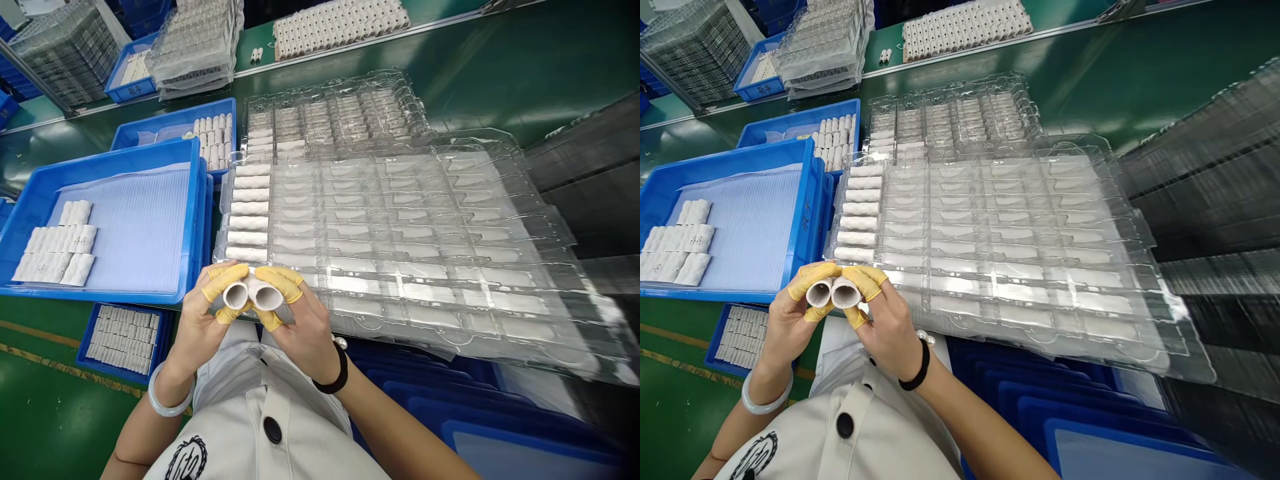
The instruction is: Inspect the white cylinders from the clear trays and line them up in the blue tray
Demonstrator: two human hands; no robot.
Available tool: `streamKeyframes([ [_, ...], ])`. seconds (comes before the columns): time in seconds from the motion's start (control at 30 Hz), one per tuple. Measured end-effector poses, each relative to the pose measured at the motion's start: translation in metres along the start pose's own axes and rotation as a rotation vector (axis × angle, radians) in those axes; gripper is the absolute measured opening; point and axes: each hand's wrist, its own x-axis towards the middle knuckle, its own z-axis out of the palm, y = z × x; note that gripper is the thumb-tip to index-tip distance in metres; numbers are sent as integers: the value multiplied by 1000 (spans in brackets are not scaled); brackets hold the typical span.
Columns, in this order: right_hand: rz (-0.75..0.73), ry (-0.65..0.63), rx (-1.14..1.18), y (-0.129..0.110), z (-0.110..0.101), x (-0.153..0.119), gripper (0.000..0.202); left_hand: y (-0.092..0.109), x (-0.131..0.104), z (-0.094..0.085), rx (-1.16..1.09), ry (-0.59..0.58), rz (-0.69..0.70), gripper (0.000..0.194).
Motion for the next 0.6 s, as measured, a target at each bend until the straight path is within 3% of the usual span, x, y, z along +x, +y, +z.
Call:
streamKeyframes([
  [0.2, -4, -21, 9, -1, -1, 1, 37, -1, -1, -2, 33, -11, 5, 44],
  [0.33, 88, -87, 107, -4, -3, 5, 28, 2, 1, -7, 44, -11, -16, 39],
  [0.43, 332, -181, 363, -6, -7, 11, 19, 5, 3, -9, -138, -40, -150, 33],
  [0.6, 1026, -318, 1131, -6, -12, 23, 28, 4, 7, -7, -708, -27, -584, 41],
])
